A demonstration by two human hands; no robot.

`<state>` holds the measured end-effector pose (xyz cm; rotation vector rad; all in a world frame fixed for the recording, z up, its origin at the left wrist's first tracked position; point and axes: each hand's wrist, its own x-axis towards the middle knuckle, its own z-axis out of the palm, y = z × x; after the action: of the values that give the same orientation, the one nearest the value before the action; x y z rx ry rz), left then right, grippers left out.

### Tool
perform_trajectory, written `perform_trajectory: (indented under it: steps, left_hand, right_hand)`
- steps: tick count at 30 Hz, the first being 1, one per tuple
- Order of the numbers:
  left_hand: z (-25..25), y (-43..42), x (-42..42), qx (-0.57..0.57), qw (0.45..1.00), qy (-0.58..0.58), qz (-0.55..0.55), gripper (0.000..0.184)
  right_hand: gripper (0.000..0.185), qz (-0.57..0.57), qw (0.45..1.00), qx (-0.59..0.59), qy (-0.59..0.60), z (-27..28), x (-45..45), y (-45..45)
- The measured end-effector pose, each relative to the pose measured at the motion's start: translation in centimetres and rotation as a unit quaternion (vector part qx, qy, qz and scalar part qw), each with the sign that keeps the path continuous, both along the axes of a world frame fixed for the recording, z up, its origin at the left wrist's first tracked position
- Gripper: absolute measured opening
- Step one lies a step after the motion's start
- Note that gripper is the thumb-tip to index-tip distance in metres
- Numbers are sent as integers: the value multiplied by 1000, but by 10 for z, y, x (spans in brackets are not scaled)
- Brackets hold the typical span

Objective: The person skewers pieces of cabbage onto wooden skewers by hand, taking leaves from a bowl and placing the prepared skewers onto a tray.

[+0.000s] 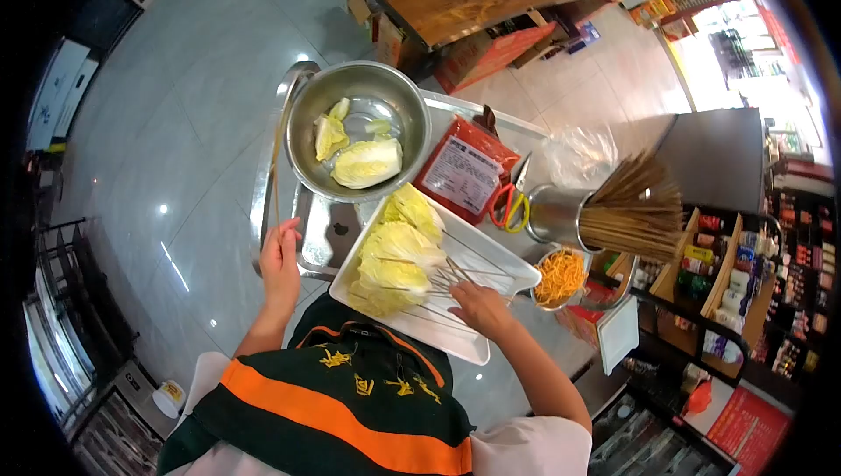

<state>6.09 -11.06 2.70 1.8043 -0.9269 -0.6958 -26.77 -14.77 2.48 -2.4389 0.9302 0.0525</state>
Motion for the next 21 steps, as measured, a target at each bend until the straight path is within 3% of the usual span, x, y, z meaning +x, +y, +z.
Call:
perform_trajectory:
  steps: [3,6,7,10,11,13,14,16,17,19,20,21]
  left_hand:
    - [-7,3,5,5,1000,-8,2,19]
    - [-14,1,2,-12,1000,-11,15,19]
    - [-16,-3,0,-18,1000,-1,13,18]
    - [-17,-13,-4,-17,1000,9,17,18]
    - [-18,-18,-5,-8,1000,13,10,18]
    - [-22,-26,-7,-10,1000,12,16,20]
    - [-24,-29,-7,-8,999,29,14,20]
    - [-24,-36,-5,-6,999,50,18,20]
    - [-26,-38,-4,-4,998,54,17,20]
    - [-29,-42,-5,-4,998,63,24,20]
    - [-31,-46,-4,-25,998,44,23,20]
    - [-32,-49,-4,-45,999,23,20,19]
  right_hand:
    - [21,6,999,-40,-2,31,23,-34]
    - [16,-61,986,-85,-131,33,76,-88]
    - [18,-59,977,-103,-180,22,97,-108]
    - [43,-27,982,-55,-176,-30,155,-160]
    - [43,-17,982,-55,-179,-49,166,-169]
    - [64,43,993,-106,-19,-74,184,-180]
    - [64,49,993,-106,-21,-79,189,-184]
    - [77,82,992,-3,101,-83,196,-192]
    - [77,88,991,-4,104,-87,196,-195]
    - [75,-87,995,41,18,-90,197,-199]
    - [71,-152,984,66,59,-92,198,-203]
    - [71,-145,985,64,61,-92,198,-205]
